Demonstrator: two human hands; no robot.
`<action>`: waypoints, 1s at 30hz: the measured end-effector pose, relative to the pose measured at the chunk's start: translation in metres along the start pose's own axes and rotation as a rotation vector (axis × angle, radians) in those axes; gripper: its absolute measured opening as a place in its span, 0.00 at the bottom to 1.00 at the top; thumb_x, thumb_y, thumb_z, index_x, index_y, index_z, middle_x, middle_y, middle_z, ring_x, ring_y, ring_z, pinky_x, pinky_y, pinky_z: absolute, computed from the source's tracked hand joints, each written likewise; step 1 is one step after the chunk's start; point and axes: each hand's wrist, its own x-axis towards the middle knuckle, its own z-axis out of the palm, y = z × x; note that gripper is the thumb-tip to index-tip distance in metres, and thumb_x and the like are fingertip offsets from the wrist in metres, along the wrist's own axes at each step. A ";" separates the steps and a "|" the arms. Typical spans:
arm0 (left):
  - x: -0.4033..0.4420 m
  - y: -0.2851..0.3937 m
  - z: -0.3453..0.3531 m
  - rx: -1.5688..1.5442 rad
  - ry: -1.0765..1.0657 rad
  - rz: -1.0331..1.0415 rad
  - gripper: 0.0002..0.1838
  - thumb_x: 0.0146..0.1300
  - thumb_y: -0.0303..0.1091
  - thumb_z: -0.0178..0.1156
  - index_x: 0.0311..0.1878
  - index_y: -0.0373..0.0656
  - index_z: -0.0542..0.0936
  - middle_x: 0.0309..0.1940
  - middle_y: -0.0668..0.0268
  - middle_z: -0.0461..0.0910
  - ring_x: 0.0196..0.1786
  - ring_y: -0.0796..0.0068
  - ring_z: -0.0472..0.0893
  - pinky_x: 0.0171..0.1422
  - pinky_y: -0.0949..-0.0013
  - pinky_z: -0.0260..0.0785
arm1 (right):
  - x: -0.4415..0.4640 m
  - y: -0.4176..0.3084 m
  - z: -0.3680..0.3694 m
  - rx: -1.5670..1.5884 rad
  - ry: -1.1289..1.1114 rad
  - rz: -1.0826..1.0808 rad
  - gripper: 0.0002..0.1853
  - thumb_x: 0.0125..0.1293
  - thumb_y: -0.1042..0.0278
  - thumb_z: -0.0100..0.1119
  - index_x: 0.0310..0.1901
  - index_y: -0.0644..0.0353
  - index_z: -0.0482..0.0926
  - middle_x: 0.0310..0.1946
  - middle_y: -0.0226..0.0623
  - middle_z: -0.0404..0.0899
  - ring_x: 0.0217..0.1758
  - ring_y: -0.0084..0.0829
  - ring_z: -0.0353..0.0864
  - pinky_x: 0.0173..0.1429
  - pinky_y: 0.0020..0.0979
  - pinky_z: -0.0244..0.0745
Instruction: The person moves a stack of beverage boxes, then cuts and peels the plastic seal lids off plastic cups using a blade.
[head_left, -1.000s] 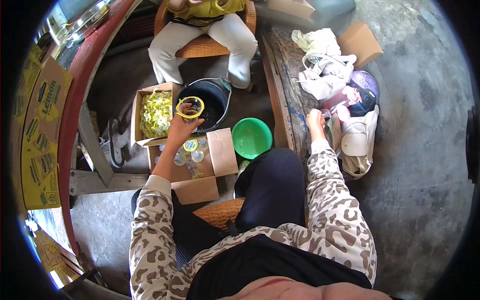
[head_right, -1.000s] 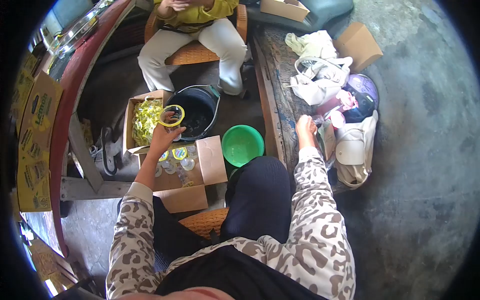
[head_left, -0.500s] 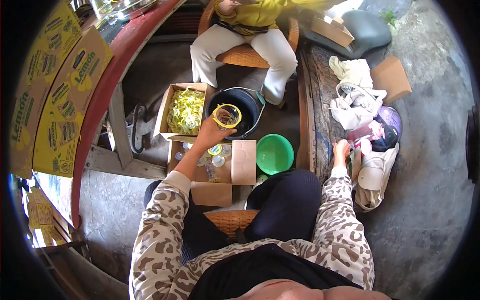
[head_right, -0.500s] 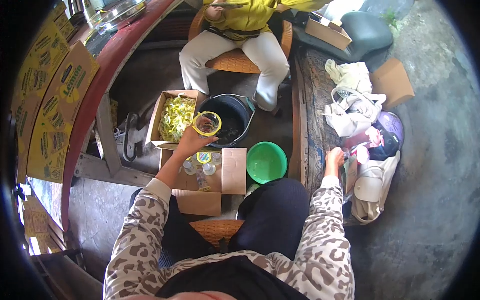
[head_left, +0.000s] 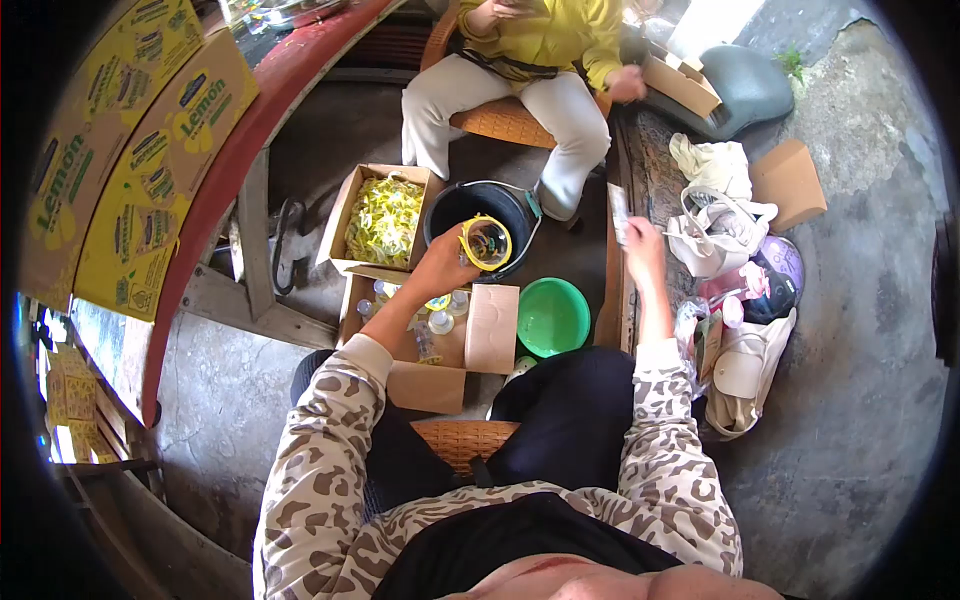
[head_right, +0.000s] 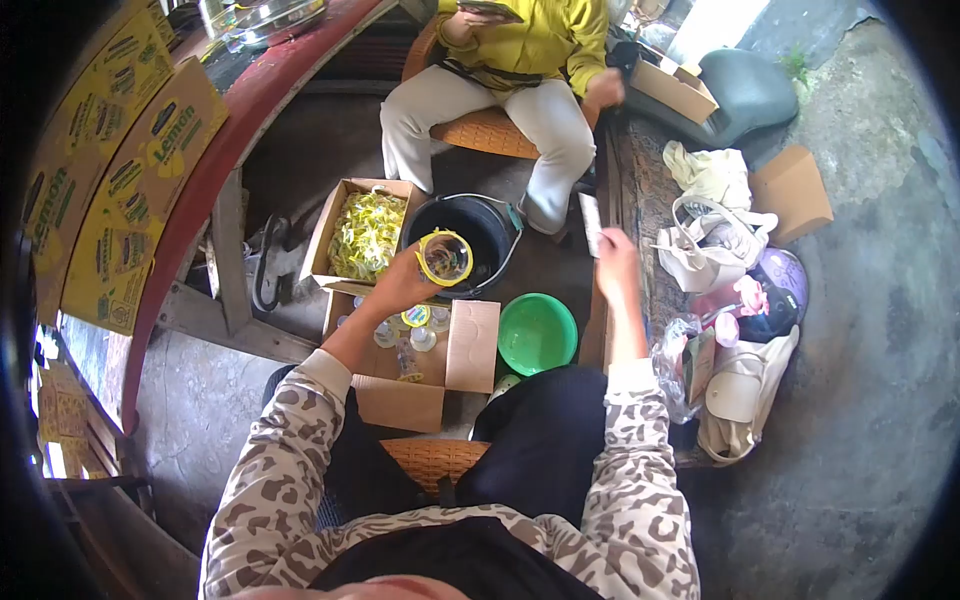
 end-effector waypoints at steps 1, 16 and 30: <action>-0.001 0.007 -0.002 0.008 -0.012 -0.009 0.30 0.50 0.26 0.69 0.59 0.37 0.74 0.53 0.54 0.80 0.57 0.57 0.79 0.63 0.63 0.70 | 0.004 -0.017 0.017 0.188 -0.102 0.064 0.08 0.69 0.69 0.55 0.43 0.63 0.81 0.30 0.39 0.82 0.31 0.26 0.79 0.35 0.30 0.75; -0.021 0.001 -0.025 -0.008 -0.263 -0.049 0.32 0.49 0.34 0.74 0.58 0.40 0.75 0.51 0.59 0.83 0.54 0.68 0.81 0.61 0.64 0.71 | -0.034 -0.140 0.109 0.404 -0.635 -0.268 0.08 0.66 0.73 0.61 0.46 0.62 0.84 0.43 0.34 0.77 0.46 0.28 0.79 0.53 0.28 0.74; -0.022 -0.022 -0.021 -0.040 -0.212 -0.011 0.34 0.45 0.25 0.70 0.60 0.40 0.74 0.52 0.61 0.81 0.53 0.69 0.80 0.60 0.67 0.72 | -0.030 -0.105 0.133 0.425 -0.353 -0.088 0.11 0.62 0.66 0.66 0.38 0.66 0.83 0.33 0.41 0.82 0.35 0.33 0.82 0.43 0.32 0.75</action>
